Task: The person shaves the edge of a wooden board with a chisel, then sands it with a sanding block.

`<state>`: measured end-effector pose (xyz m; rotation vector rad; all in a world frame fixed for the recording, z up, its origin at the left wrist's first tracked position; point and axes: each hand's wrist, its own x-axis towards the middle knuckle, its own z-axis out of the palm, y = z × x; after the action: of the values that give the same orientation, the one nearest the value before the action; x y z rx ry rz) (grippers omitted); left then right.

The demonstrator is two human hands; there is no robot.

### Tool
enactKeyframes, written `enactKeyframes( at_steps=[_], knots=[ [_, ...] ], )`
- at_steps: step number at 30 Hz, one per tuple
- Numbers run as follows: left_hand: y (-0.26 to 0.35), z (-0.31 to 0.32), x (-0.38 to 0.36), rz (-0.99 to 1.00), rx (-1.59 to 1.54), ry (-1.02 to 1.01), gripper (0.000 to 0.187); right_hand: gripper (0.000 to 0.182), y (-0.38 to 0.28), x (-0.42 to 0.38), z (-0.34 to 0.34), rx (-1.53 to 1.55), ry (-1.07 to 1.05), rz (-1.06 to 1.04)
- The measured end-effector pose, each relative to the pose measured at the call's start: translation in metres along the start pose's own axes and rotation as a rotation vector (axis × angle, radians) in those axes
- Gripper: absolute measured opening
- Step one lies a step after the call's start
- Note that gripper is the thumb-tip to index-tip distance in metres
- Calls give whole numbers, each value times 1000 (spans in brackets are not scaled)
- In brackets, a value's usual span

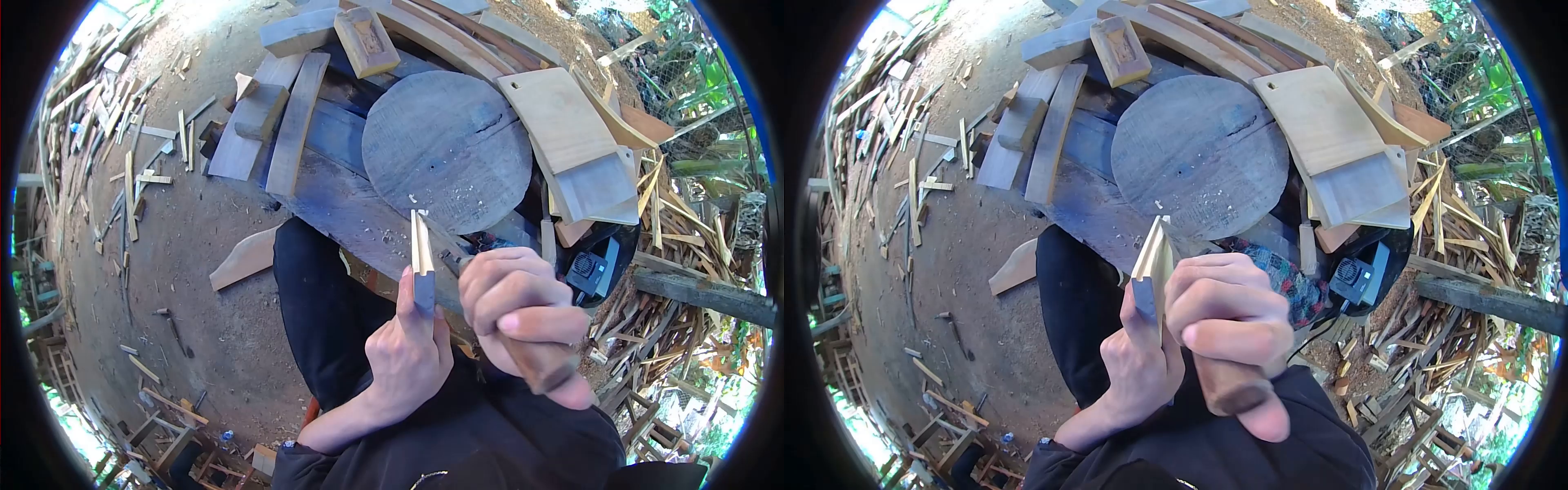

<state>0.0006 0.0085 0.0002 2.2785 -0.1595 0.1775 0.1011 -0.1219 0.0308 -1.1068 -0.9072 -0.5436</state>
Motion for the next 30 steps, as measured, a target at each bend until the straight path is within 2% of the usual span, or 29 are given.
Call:
enactKeyframes(
  at_steps=[2,6,9,11,13,15,17,19,21,23,25,27,29,30],
  knots=[
    [2,-2,0,-12,2,-5,75,91,-15,3,3,56,27,-2],
    [1,-1,2,-27,-29,-7,71,88,18,-6,-3,-3,-32,-17],
    [2,-1,1,-11,6,-12,67,93,-2,-3,0,60,61,-27],
    [1,-2,1,-16,6,-17,67,94,-6,-7,-3,57,47,39],
    [2,-2,0,1,-2,-28,66,88,19,-21,-13,-183,13,155],
    [1,0,0,16,38,-37,66,85,21,-13,-12,-136,49,139],
    [2,-2,0,-12,21,-46,66,88,-6,0,0,93,199,58],
    [2,-2,0,-17,0,-46,66,88,-4,-1,-8,86,142,86],
    [1,0,-2,-15,13,-60,67,82,27,-9,-18,-68,10,133],
    [-1,1,-1,4,26,-58,67,81,28,-11,-14,-16,79,81],
    [-1,-1,-3,0,42,-64,68,90,0,2,-3,103,201,8],
    [-1,-2,-2,-7,21,-71,67,91,6,-2,-9,95,166,33],
    [0,-1,-2,9,23,-72,68,82,37,-14,-22,12,55,89],
    [-1,-1,-1,16,32,-69,68,82,31,-8,-19,42,74,98]
  ],
)
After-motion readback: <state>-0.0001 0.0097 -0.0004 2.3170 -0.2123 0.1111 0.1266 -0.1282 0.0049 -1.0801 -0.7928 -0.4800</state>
